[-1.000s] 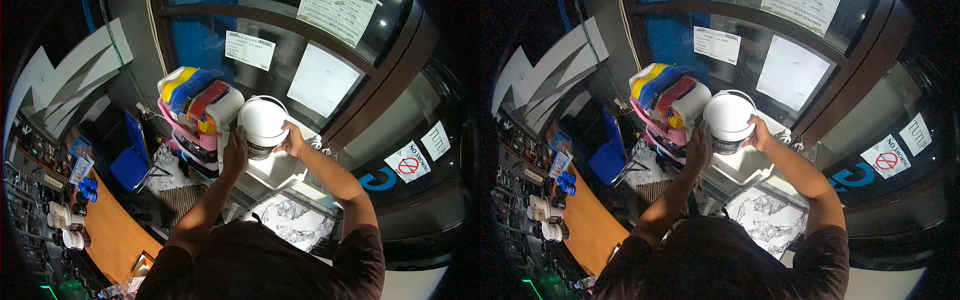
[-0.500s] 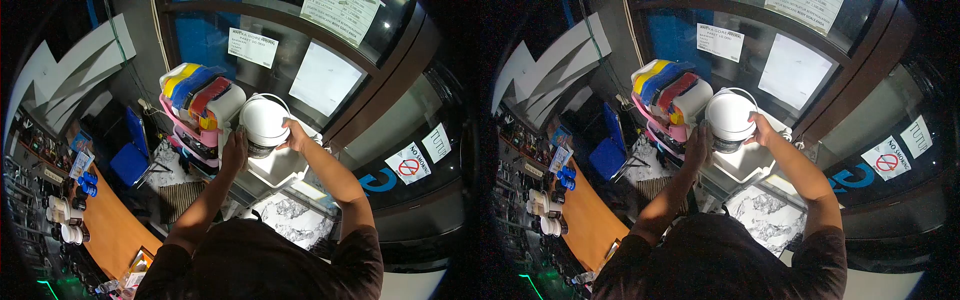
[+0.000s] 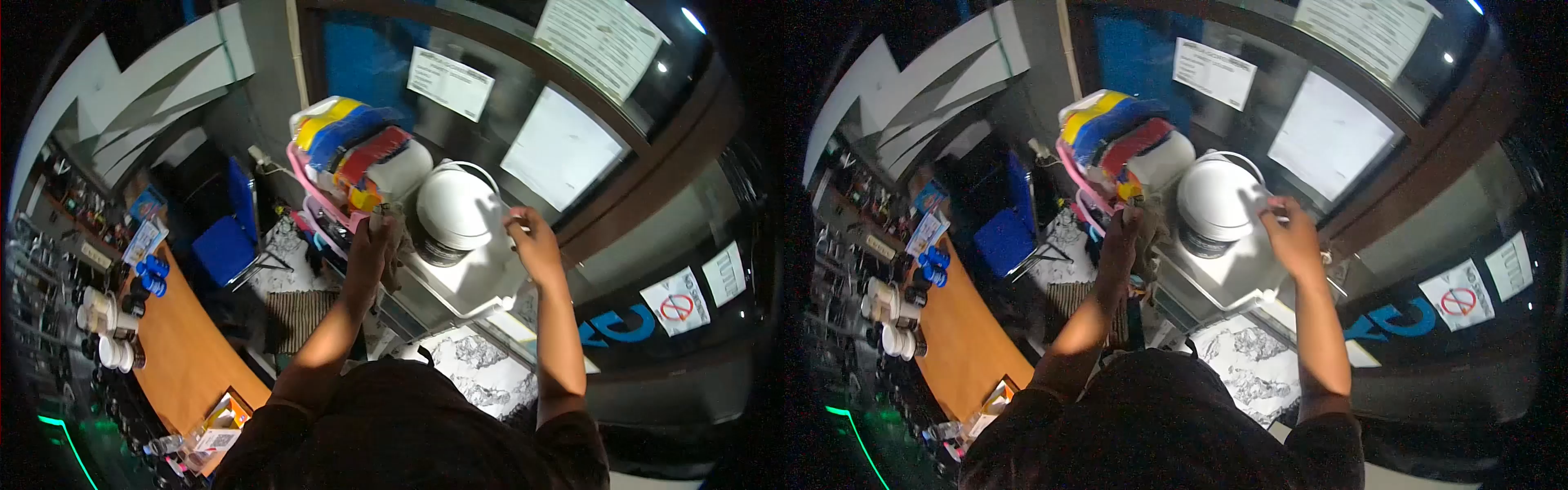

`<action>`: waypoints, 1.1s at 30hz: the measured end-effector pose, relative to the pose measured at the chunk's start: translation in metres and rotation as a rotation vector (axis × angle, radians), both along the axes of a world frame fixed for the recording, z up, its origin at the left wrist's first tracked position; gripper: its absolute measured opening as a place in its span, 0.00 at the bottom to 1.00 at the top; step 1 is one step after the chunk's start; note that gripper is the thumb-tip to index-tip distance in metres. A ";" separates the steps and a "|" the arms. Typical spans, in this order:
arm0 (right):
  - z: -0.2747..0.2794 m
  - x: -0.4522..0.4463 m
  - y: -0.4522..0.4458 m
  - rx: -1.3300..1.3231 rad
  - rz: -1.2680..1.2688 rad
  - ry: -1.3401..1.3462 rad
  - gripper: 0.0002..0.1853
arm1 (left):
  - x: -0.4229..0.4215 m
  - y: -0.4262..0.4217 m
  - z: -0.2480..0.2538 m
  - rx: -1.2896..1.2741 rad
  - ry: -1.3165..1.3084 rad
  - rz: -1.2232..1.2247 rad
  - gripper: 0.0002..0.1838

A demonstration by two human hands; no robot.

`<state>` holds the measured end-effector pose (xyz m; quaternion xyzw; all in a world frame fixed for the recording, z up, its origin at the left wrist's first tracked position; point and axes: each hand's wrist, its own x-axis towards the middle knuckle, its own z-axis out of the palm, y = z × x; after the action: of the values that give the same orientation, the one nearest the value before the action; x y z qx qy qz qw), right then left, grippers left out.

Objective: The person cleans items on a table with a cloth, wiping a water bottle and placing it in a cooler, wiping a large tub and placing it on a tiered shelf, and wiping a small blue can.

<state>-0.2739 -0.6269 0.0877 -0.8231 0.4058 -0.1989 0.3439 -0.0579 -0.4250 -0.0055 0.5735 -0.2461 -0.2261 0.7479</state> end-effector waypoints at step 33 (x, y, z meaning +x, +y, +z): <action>-0.099 0.401 0.262 0.821 0.960 -0.187 0.26 | 0.144 0.381 -0.083 0.017 0.213 0.892 0.16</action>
<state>0.1272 -0.3650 -0.0116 -0.6935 0.0033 0.0782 0.7162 0.0861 -0.0438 -0.0882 0.6031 0.1049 0.0584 0.7886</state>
